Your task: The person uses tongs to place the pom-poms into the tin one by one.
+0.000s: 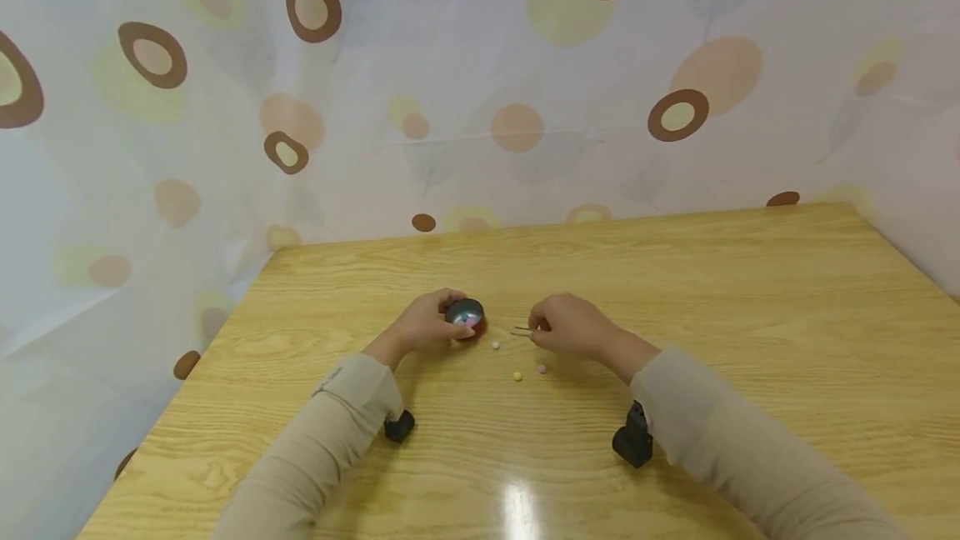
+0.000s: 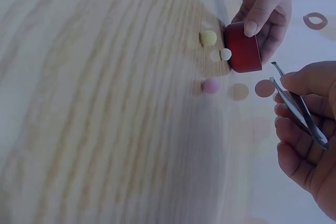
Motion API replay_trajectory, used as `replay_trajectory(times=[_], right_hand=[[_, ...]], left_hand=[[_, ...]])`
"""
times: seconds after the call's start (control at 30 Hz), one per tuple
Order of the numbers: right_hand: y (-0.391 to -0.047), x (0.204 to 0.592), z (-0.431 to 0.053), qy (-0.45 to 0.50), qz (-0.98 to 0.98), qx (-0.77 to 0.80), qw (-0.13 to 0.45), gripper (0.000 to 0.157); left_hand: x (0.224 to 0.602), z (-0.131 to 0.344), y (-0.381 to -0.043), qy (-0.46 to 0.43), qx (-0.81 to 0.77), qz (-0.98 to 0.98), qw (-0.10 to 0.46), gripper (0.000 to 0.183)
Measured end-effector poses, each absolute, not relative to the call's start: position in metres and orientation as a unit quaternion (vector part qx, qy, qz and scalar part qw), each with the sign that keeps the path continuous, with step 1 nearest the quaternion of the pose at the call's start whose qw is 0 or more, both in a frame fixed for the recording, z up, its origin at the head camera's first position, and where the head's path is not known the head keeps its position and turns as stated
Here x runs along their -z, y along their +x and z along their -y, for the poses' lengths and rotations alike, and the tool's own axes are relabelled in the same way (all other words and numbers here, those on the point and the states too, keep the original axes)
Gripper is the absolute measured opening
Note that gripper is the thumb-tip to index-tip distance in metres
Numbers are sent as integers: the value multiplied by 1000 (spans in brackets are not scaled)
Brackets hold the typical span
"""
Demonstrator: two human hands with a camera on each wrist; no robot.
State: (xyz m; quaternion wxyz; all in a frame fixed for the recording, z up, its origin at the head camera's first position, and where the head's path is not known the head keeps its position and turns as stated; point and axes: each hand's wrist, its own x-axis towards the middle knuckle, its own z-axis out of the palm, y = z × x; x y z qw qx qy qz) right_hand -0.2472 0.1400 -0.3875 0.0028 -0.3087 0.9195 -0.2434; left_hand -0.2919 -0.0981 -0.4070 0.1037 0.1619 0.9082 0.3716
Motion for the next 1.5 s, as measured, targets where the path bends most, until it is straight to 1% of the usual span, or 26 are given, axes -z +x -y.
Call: replay_trajectory(times=[0.3, 0.6, 0.83, 1.1, 1.33, 1.5], right_hand=[[-236, 389, -150, -314, -918, 243, 3, 9], [-225, 393, -159, -310, -917, 250, 20, 7], [-219, 398, -164, -294, -920, 256, 32, 5], [-217, 401, -166, -285, -922, 260, 44, 5], [-217, 404, -166, -297, -915, 269, 55, 4], [-219, 407, -167, -324, -902, 282, 46, 6]], left_hand=[[406, 99, -293, 164, -365, -911, 102, 59], [408, 100, -291, 155, -376, -906, 116, 58], [408, 101, -291, 165, -374, -907, 105, 57], [410, 100, -293, 166, -373, -906, 109, 59], [408, 99, -292, 165, -368, -909, 105, 57], [408, 99, -291, 162, -368, -909, 108, 58]])
